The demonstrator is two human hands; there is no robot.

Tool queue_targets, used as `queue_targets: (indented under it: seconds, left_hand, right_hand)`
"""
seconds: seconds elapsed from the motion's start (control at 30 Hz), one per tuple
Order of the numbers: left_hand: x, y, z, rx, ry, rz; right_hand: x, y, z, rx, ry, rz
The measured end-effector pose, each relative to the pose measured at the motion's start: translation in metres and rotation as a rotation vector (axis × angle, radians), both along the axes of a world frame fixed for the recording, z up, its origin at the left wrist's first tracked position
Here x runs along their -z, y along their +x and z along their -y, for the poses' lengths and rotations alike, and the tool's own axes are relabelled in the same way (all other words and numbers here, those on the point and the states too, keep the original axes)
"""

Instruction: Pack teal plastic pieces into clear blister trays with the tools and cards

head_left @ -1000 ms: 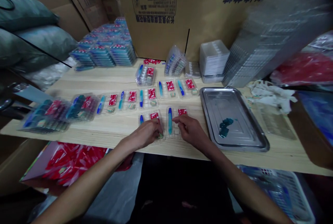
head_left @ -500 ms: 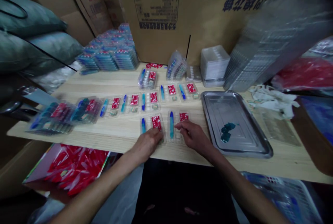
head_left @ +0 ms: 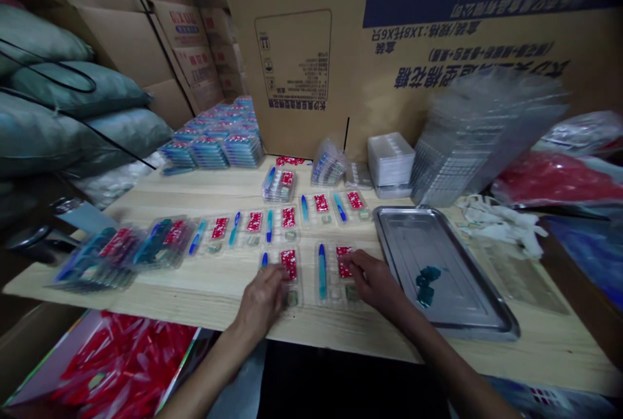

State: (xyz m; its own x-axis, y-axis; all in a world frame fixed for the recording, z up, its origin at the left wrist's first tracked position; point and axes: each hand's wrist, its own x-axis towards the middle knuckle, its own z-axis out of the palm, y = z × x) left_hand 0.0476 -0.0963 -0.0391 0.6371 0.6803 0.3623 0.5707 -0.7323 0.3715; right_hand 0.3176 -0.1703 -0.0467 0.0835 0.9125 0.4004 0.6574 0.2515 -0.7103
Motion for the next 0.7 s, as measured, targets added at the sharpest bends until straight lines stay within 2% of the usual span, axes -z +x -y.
queue_targets:
  seconds: [0.1, 0.13, 0.23, 0.33, 0.47, 0.7]
  left_hand:
    - [-0.013, 0.013, -0.044, -0.218, -0.007, -0.027]
    - [-0.015, 0.018, -0.061, -0.247, -0.023, -0.083]
    - [-0.018, 0.037, -0.108, -0.156, -0.118, -0.278]
    - [-0.014, 0.053, -0.137, -0.024, -0.189, -0.393]
    - [-0.010, 0.063, -0.151, 0.052, -0.240, -0.441]
    - [-0.013, 0.058, -0.155, 0.115, -0.310, -0.412]
  right_hand:
    - [-0.003, 0.003, -0.015, 0.013, -0.031, -0.006]
    - [-0.004, 0.003, -0.020, 0.008, -0.039, -0.014]
    - [-0.007, -0.002, -0.031, -0.034, -0.034, -0.026]
    - [-0.008, -0.009, -0.034, -0.073, -0.053, 0.000]
    - [-0.006, -0.012, -0.032, -0.086, -0.094, 0.016]
    - [-0.001, -0.013, -0.034, -0.119, -0.097, 0.008]
